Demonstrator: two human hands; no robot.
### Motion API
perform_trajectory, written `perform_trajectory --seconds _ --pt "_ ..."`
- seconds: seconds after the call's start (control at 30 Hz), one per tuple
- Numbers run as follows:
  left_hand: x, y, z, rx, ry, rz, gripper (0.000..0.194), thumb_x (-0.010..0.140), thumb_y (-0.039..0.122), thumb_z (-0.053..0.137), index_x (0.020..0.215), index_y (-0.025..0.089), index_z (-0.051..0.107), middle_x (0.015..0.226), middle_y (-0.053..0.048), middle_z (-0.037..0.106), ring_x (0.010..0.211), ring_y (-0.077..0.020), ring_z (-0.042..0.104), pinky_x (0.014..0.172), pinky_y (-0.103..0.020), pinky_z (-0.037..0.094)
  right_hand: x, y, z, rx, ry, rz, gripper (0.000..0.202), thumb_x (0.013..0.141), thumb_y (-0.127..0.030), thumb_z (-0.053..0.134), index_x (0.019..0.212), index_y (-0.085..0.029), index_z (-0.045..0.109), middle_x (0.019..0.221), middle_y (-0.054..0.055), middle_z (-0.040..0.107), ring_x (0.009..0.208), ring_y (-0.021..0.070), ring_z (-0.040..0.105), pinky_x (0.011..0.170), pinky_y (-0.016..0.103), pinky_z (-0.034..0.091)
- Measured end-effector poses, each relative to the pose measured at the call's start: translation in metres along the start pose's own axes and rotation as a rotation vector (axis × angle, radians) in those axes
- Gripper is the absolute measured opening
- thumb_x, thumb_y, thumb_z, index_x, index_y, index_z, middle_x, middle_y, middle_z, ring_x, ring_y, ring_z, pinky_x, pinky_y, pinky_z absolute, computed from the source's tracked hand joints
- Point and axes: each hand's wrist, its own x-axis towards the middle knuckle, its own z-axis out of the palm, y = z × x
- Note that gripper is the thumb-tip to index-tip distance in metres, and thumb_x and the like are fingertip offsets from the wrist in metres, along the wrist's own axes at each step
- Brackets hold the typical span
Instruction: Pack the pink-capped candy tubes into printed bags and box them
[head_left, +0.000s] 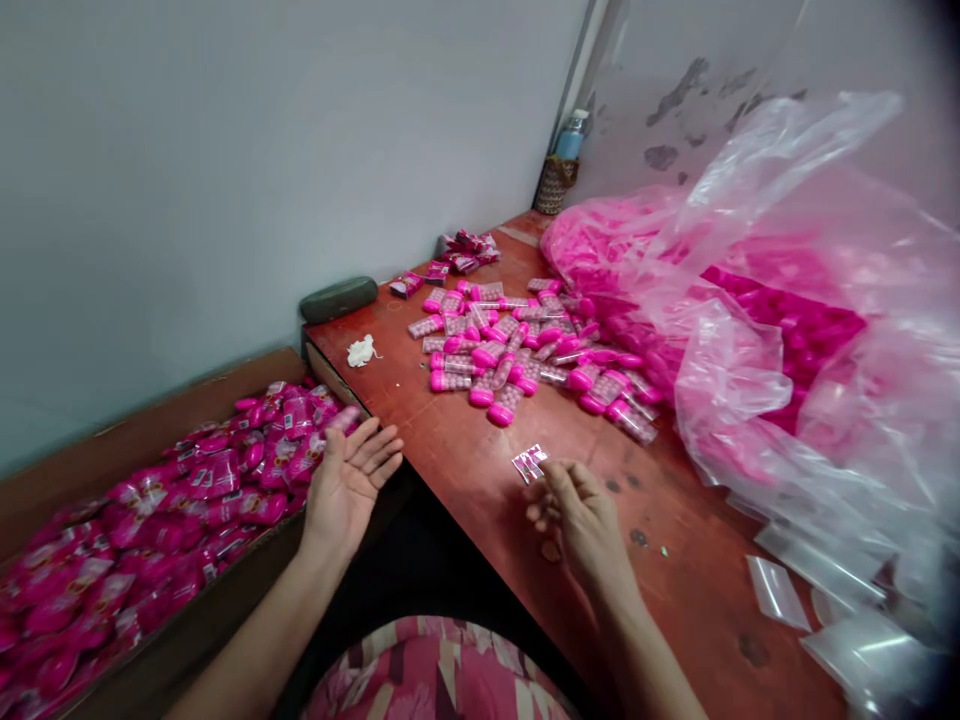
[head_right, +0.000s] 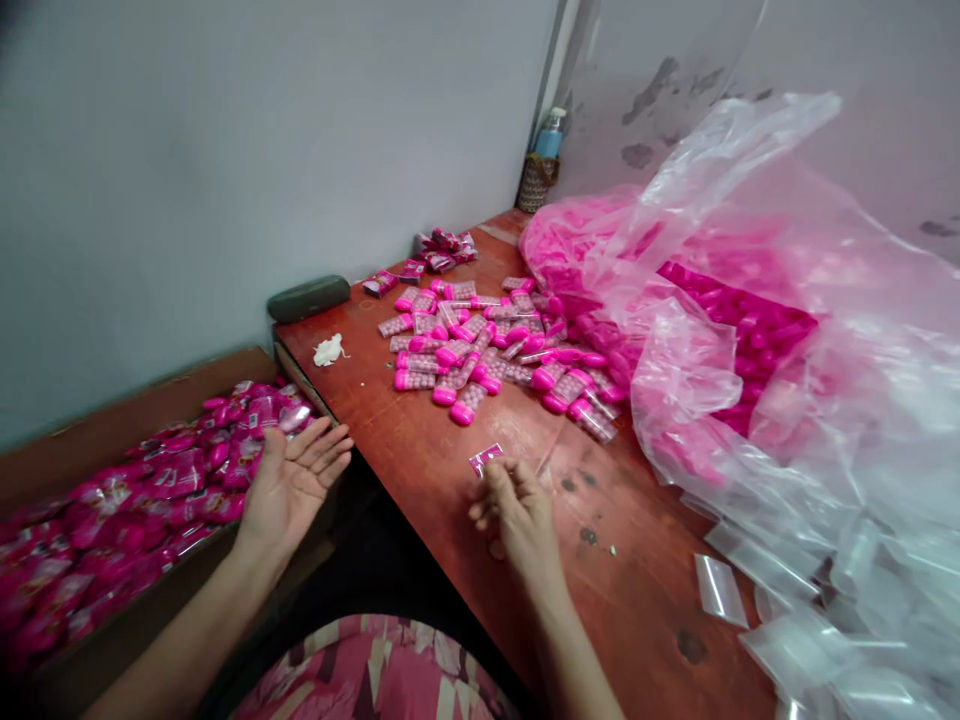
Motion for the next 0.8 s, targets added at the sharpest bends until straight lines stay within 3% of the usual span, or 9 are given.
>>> perform_trajectory --seconds 0.07,0.13,0.2,0.33,0.53,0.63,0.8 --pt "0.001 -0.01 0.007 0.282 -0.063 0.144 0.045 0.076 0.049 0.05 0.102 0.014 0.061 0.101 -0.012 0.065 0.09 -0.0233 0.061 0.081 -0.039 0.049 0.002 -0.005 -0.017 -0.027 0.089 -0.025 0.028 0.072 -0.045 0.061 0.077 -0.019 0.051 0.059 -0.002 0.062 0.043 0.0093 0.054 0.039 0.018 0.041" --pt "-0.002 -0.031 0.026 0.709 -0.3 0.32 0.041 0.074 0.042 0.057 0.106 0.017 0.06 0.11 -0.012 0.061 0.1 -0.0246 0.057 0.09 -0.04 0.043 0.003 -0.007 -0.028 -0.042 0.145 -0.045 0.027 0.071 -0.043 0.062 0.077 -0.019 0.051 0.059 -0.002 0.061 0.044 0.0092 0.054 0.041 0.018 0.041" --pt "-0.005 -0.059 0.051 1.069 -0.532 0.592 0.046 0.074 0.041 0.059 0.113 0.018 0.055 0.12 -0.011 0.055 0.115 -0.0259 0.045 0.1 -0.044 0.031 0.001 -0.006 -0.034 -0.068 0.168 -0.065 0.026 0.072 -0.042 0.062 0.077 -0.019 0.052 0.06 -0.002 0.061 0.044 0.0087 0.053 0.042 0.018 0.041" --pt "-0.001 -0.099 0.083 1.533 -0.568 0.835 0.04 0.08 0.034 0.052 0.116 0.017 0.052 0.125 -0.012 0.05 0.122 -0.0276 0.036 0.101 -0.05 0.025 -0.004 -0.002 -0.042 -0.16 0.184 -0.091 0.025 0.073 -0.043 0.06 0.074 -0.019 0.052 0.06 -0.002 0.06 0.046 0.0096 0.053 0.044 0.02 0.041" --pt "0.006 -0.104 0.081 1.585 -0.58 0.9 0.028 0.085 0.026 0.044 0.11 0.023 0.056 0.12 -0.005 0.055 0.118 -0.025 0.04 0.101 -0.049 0.026 0.009 -0.001 -0.052 -0.584 0.244 -0.248 0.027 0.076 -0.044 0.053 0.085 -0.018 0.057 0.079 0.006 0.064 0.069 0.0188 0.06 0.062 0.03 0.047" --pt "0.005 -0.104 0.081 1.567 -0.6 0.918 0.029 0.085 0.022 0.043 0.111 0.022 0.055 0.116 -0.004 0.058 0.116 -0.0257 0.042 0.1 -0.051 0.026 0.021 -0.003 -0.052 -0.819 0.191 -0.296 0.03 0.077 -0.043 0.052 0.094 -0.019 0.058 0.088 0.008 0.066 0.079 0.0222 0.061 0.069 0.033 0.046" --pt "0.006 -0.106 0.08 1.466 -0.626 0.975 0.026 0.085 0.016 0.043 0.105 0.018 0.059 0.106 -0.006 0.064 0.106 -0.0233 0.052 0.098 -0.048 0.031 0.027 -0.004 -0.051 -0.874 0.18 -0.31 0.029 0.078 -0.041 0.05 0.094 -0.019 0.059 0.092 0.01 0.067 0.084 0.0238 0.062 0.071 0.035 0.046"
